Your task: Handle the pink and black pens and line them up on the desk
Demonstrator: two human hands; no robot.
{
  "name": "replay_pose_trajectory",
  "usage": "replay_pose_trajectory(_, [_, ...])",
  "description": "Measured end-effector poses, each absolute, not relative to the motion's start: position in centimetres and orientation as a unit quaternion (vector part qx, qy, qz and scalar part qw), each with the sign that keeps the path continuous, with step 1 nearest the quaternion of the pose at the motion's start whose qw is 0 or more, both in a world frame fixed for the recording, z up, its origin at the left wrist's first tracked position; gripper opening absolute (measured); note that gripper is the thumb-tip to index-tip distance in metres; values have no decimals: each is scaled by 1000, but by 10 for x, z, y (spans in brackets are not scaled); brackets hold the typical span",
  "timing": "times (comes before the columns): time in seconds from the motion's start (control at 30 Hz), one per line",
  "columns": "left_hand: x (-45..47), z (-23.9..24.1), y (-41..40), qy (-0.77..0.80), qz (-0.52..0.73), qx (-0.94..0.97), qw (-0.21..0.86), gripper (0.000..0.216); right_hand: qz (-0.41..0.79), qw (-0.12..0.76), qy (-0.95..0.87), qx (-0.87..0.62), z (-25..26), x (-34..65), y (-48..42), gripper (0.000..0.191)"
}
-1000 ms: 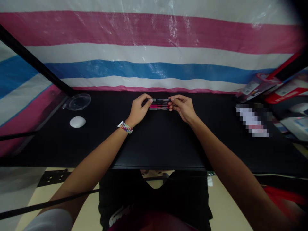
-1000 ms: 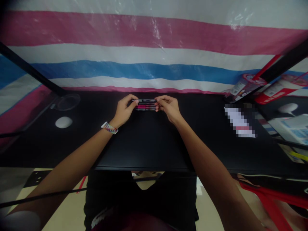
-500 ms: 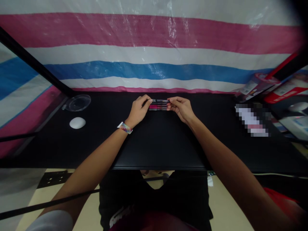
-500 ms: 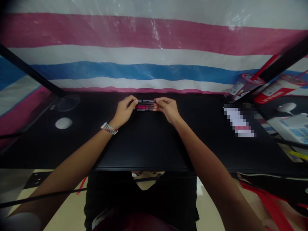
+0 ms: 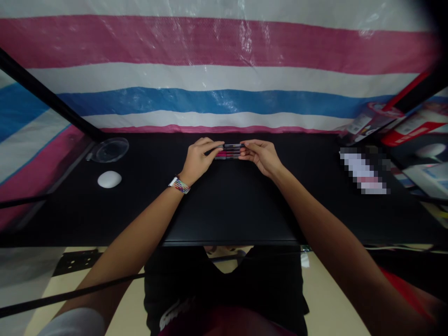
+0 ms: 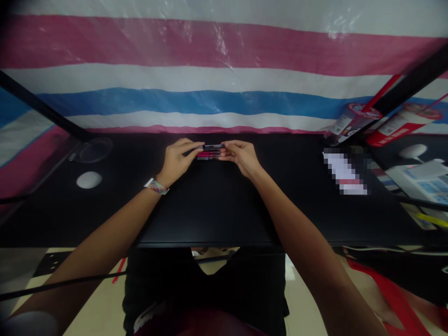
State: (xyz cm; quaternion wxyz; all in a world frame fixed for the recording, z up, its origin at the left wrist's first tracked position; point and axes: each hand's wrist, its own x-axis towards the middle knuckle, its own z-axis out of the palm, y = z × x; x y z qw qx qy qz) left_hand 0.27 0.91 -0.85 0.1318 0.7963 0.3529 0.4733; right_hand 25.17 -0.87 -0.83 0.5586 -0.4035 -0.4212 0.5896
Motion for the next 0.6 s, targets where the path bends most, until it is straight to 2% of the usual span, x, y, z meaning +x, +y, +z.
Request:
replay_pose_trajectory(0.2, [-1, -8, 10, 349, 451, 804, 169, 22, 570, 570, -442, -392, -14, 253, -6, 32])
replay_pose_trajectory(0.6, [-1, -5, 9, 361, 440, 801, 186, 24, 551, 569, -459, -402, -12, 254, -7, 29])
